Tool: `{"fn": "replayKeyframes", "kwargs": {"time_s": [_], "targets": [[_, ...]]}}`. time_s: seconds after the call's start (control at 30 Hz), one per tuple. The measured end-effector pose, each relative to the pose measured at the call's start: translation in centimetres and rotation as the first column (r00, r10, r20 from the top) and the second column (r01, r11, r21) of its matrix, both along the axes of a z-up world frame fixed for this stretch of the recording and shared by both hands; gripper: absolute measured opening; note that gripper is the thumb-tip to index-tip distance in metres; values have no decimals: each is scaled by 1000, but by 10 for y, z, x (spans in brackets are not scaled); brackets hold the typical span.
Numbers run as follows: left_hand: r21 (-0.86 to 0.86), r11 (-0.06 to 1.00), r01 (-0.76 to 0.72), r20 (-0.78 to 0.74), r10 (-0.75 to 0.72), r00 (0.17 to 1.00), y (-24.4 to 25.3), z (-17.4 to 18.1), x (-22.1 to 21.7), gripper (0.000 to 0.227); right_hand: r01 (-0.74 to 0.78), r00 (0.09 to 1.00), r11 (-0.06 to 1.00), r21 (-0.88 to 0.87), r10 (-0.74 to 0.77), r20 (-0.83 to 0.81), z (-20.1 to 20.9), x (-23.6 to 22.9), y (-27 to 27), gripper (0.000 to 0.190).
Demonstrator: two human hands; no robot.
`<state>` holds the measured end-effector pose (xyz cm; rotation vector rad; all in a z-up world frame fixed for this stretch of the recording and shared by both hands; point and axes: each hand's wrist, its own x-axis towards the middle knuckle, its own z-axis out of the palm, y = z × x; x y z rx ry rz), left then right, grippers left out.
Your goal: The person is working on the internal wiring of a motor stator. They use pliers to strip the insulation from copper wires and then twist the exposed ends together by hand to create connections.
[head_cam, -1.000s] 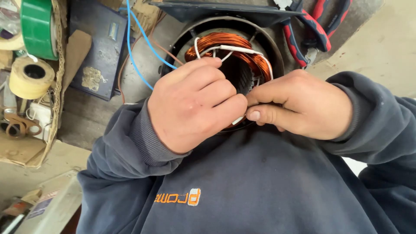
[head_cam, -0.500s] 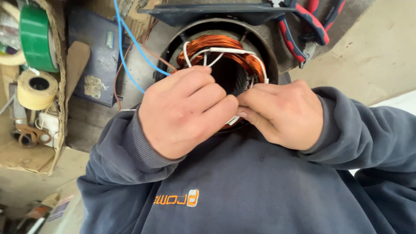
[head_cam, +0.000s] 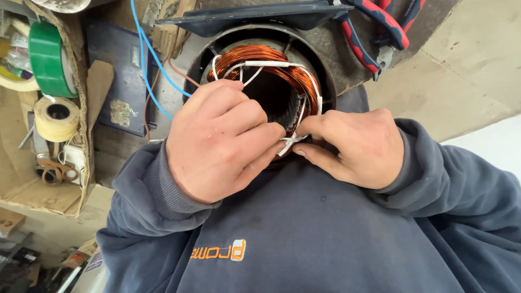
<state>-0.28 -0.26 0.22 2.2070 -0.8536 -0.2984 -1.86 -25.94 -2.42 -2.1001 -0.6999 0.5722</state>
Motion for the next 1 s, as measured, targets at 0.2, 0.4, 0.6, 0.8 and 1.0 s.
{"fn": "replayKeyframes", "kwargs": {"time_s": [0.2,0.4,0.6,0.8,1.0], "targets": [[60,998,14,23,-15,1000,-1,2,-1,18,21,998,999,29,-23,64,-2,1,2,23],[51,999,7,26,-8,1000,-4,0,1,16,-14,985,991,132,-9,171,-8,3,1,21],[56,998,32,6,-32,999,-3,3,8,17,48,991,989,143,-65,116,-8,3,8,17],[75,997,34,-7,-34,999,-1,3,10,18,78,996,986,147,-84,39,-4,8,11,17],[79,996,30,3,-31,1000,-2,0,7,17,13,1000,994,110,-13,4,-3,15,9,19]]}}
